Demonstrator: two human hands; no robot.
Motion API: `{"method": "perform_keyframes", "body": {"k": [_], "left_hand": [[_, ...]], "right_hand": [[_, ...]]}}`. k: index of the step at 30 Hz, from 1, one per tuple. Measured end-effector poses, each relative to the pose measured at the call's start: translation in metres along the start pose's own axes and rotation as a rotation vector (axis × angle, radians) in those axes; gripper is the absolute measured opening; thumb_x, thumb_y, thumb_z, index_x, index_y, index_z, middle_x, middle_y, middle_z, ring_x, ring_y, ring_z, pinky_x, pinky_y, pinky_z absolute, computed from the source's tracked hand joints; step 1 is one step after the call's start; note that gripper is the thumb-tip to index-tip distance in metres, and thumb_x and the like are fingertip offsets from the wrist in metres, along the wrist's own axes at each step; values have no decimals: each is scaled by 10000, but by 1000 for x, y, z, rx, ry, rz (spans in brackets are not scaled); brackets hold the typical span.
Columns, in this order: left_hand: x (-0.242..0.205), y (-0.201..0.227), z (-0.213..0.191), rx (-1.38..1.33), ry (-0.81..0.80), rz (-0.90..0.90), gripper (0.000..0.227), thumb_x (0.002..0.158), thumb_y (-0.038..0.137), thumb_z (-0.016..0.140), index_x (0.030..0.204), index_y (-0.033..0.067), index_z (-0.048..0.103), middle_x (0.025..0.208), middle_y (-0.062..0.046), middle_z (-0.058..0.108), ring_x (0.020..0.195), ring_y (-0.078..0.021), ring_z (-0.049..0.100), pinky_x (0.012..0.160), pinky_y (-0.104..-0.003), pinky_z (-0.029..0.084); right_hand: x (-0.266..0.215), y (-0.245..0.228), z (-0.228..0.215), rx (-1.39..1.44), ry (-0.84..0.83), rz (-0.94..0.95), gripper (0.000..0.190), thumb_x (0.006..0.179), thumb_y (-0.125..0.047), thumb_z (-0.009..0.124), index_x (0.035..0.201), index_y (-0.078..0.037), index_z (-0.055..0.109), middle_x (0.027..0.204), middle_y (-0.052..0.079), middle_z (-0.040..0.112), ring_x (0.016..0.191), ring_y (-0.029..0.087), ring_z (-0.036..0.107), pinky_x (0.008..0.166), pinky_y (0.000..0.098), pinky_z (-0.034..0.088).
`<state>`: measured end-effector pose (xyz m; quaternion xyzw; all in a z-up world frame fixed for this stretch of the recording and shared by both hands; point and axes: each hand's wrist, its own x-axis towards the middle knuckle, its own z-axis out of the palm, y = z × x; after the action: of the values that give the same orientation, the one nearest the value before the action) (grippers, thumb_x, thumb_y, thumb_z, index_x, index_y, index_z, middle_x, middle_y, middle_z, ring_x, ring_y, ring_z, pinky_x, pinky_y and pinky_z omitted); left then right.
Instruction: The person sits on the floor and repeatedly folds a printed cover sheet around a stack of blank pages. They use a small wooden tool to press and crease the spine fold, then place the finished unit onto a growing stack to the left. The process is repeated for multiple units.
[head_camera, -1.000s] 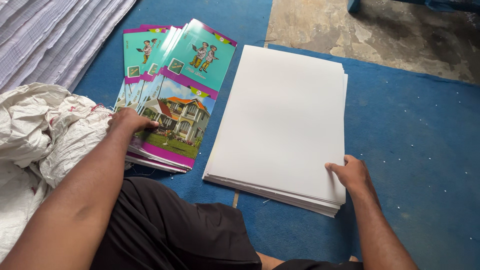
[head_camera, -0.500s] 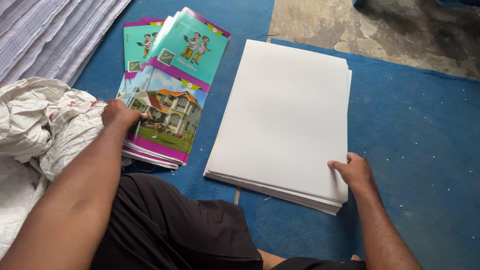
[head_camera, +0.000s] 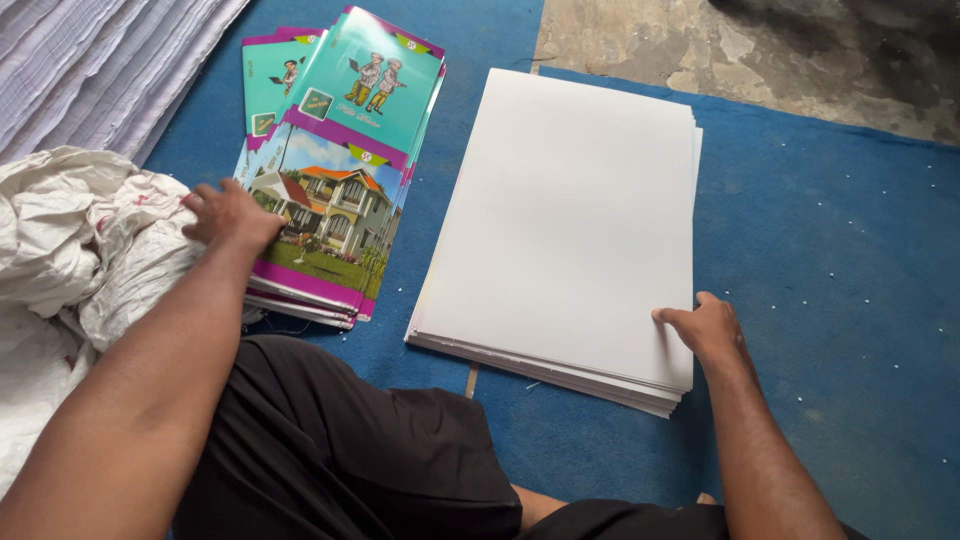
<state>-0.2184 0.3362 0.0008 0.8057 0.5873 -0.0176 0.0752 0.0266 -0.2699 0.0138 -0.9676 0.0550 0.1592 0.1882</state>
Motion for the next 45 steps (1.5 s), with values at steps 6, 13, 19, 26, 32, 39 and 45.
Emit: {"method": "perform_keyframes", "body": {"k": [6, 13, 19, 26, 32, 39, 45], "left_hand": [[-20, 28, -19, 51, 151, 345, 772, 776, 452, 855, 1392, 108, 543, 1470, -226, 388, 1364, -391, 343, 1041, -640, 371], [-84, 94, -53, -96, 126, 608, 592, 828, 414, 816, 1312, 125, 635, 1361, -170, 527, 1297, -325, 462, 1022, -555, 447], [-133, 139, -42, -292, -55, 670, 548, 828, 414, 814, 1254, 104, 665, 1337, -179, 558, 1272, -315, 514, 1051, -489, 458], [-175, 168, -2, -430, -339, 515, 726, 812, 421, 803, 1386, 64, 540, 1416, -205, 512, 1314, -336, 514, 1089, -481, 452], [-180, 169, 3, -395, -434, 360, 811, 853, 424, 781, 1454, 4, 434, 1420, -259, 490, 1318, -382, 516, 1065, -511, 453], [-163, 163, 21, -719, -606, 362, 453, 911, 275, 719, 1123, -122, 764, 1069, -286, 721, 723, -270, 672, 578, -423, 516], [-170, 173, 45, -796, -526, 353, 485, 775, 66, 778, 1242, 19, 657, 1033, -146, 723, 752, -183, 733, 644, -345, 620]], "right_hand": [[28, 13, 13, -114, 13, -46, 665, 713, -437, 829, 1266, -87, 713, 1308, 259, 617, 1305, 445, 508, 1082, 653, 348], [16, 4, 8, -135, 95, -87, 617, 707, -401, 893, 1205, -73, 737, 1254, 224, 649, 1278, 390, 530, 1101, 621, 328], [-13, -18, -14, -29, 82, -79, 690, 705, -310, 923, 1262, -13, 641, 1118, 219, 715, 1065, 338, 681, 1030, 558, 474], [-39, -30, -40, 425, 45, -49, 572, 852, -177, 758, 1347, 6, 536, 1119, 279, 688, 949, 343, 736, 858, 497, 621], [-36, -32, -64, 762, -109, 45, 584, 894, -116, 663, 1444, -32, 488, 1240, 307, 663, 1131, 367, 691, 937, 481, 577], [-41, -31, -78, 824, -119, 98, 631, 897, -99, 638, 1508, -89, 478, 1306, 308, 632, 1181, 352, 669, 958, 502, 557], [-62, -35, -83, 487, 40, 51, 604, 895, -84, 668, 1480, -103, 517, 1237, 280, 678, 1075, 354, 721, 898, 487, 584]]}}
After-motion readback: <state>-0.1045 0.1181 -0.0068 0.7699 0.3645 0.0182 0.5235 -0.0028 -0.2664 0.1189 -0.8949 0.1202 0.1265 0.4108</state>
